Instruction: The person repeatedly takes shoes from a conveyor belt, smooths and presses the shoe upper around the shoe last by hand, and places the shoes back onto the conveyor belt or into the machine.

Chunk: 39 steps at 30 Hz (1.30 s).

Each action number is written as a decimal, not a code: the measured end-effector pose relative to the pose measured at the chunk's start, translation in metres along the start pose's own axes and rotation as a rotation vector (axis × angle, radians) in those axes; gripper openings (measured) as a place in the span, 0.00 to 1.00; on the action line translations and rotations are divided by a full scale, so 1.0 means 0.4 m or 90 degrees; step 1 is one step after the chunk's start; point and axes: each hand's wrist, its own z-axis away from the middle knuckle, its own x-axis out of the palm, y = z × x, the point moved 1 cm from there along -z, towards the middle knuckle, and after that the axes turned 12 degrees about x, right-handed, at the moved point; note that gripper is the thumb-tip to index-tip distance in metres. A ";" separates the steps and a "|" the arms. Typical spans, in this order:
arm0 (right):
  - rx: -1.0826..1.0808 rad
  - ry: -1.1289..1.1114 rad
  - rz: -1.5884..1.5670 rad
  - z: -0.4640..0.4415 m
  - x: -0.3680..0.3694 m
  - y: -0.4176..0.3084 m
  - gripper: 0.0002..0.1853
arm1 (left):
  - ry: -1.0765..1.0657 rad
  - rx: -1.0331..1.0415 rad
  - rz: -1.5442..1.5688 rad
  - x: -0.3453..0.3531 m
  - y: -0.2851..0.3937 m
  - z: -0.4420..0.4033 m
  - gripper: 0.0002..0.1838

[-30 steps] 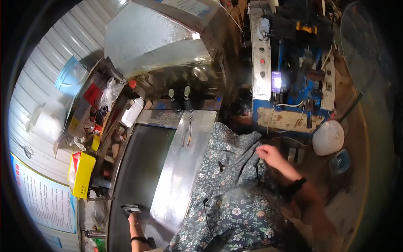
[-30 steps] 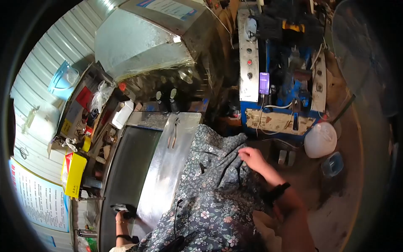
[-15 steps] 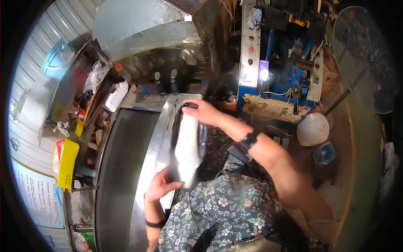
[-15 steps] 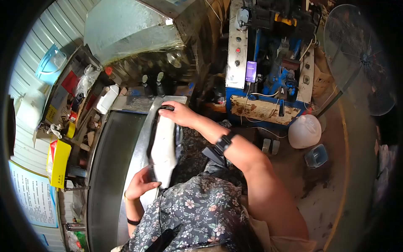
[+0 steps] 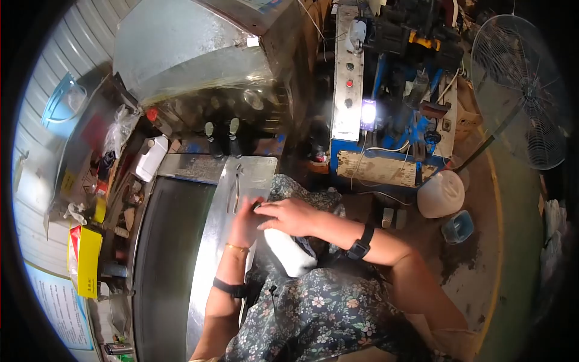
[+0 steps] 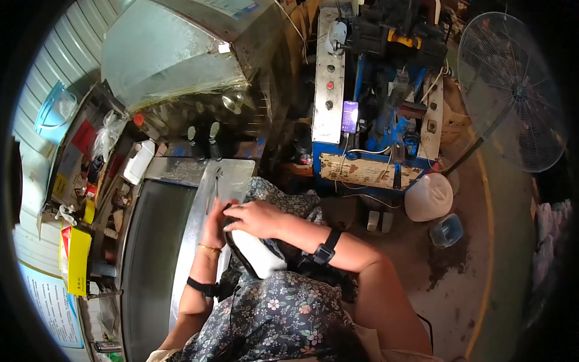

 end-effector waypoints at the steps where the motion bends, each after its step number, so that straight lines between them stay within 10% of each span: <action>1: 0.003 -0.028 0.051 0.000 -0.007 -0.027 0.24 | 0.062 -0.038 0.038 0.017 -0.031 -0.025 0.23; 7: 0.076 -0.144 0.047 -0.002 -0.071 -0.040 0.23 | 0.082 -0.047 0.121 0.033 -0.052 -0.030 0.20; 11: 0.123 0.046 -0.150 0.041 0.018 0.072 0.27 | 0.180 0.283 -0.436 0.120 -0.014 0.039 0.24; 14: 0.248 0.114 -0.394 0.190 0.125 0.127 0.28 | -0.006 0.491 -0.648 0.175 -0.005 0.121 0.28; 18: 0.421 0.121 -0.321 0.242 0.201 0.277 0.14 | -0.030 0.357 -0.541 0.105 -0.003 0.043 0.33; 23: 0.354 -0.008 -0.481 0.139 0.010 0.124 0.21 | -0.025 0.084 -0.107 0.057 0.082 0.036 0.29; 26: 0.622 -0.138 -0.761 0.152 0.069 0.159 0.35 | 0.041 0.053 -0.116 0.045 -0.005 0.095 0.30; 30: 0.664 -0.187 -0.530 0.154 0.155 0.168 0.38 | 0.031 0.060 -0.128 0.038 -0.018 0.090 0.29; 36: 0.400 -0.140 0.346 0.044 0.077 0.025 0.33 | 0.027 0.075 -0.172 0.025 -0.025 0.032 0.32; 39: 0.413 -0.128 0.243 0.011 0.087 0.043 0.28 | 0.003 0.016 -0.112 -0.005 -0.010 0.018 0.33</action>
